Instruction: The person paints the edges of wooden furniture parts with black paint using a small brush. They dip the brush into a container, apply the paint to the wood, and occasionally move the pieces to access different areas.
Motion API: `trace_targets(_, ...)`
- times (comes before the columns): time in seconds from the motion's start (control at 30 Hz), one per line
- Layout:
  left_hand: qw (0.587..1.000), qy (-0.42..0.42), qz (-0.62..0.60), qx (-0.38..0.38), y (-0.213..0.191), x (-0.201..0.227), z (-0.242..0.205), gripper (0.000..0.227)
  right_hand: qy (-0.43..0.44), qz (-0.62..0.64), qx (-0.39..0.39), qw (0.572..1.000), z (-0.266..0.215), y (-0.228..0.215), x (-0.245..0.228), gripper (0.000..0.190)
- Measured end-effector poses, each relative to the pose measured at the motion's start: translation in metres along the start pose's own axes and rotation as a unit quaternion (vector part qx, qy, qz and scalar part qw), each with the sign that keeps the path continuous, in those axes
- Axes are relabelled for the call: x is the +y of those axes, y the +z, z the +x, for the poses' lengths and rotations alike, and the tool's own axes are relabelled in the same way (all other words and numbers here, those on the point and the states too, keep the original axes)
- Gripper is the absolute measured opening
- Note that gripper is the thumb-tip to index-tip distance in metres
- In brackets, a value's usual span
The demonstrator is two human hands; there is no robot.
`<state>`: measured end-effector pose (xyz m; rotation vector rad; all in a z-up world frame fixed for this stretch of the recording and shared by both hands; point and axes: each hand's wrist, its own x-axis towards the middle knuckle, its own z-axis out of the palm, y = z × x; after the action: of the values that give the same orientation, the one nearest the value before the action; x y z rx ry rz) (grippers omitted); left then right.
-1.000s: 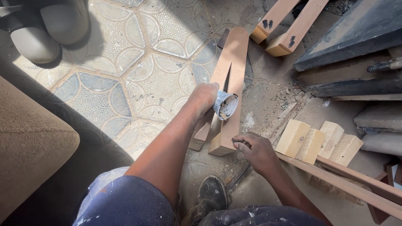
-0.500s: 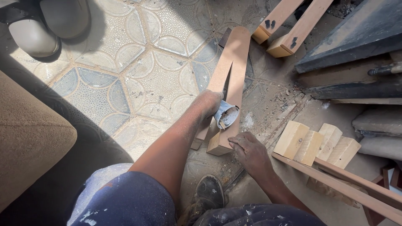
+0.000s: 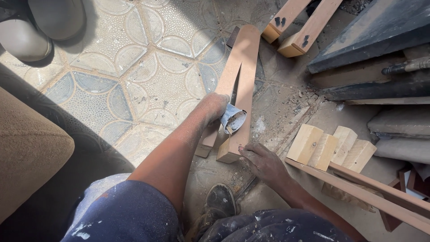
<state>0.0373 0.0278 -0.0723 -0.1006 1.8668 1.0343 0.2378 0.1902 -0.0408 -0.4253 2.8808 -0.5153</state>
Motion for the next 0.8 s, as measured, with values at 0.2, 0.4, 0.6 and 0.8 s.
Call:
trace_targets(0.2,1.000,0.017,0.008,0.005,-0.006,0.000,-0.015,0.059,0.106,0.076,0.016,0.991,-0.003,0.007,-0.007,0.015)
trace_targets(0.4,0.996,0.055,0.066,0.000,-0.014,0.009,-0.037,0.054,0.339,0.374,0.064,0.861,0.001,0.003,0.004,0.028)
trace_targets(0.6,0.998,0.064,0.025,0.012,-0.006,0.005,-0.018,0.055,0.338,0.426,0.013,0.839,0.030,-0.019,-0.005,0.032)
trace_targets(0.8,0.995,0.081,0.059,0.027,0.000,-0.003,0.004,0.053,0.304,0.297,-0.077,0.902,0.046,-0.026,-0.006,0.028)
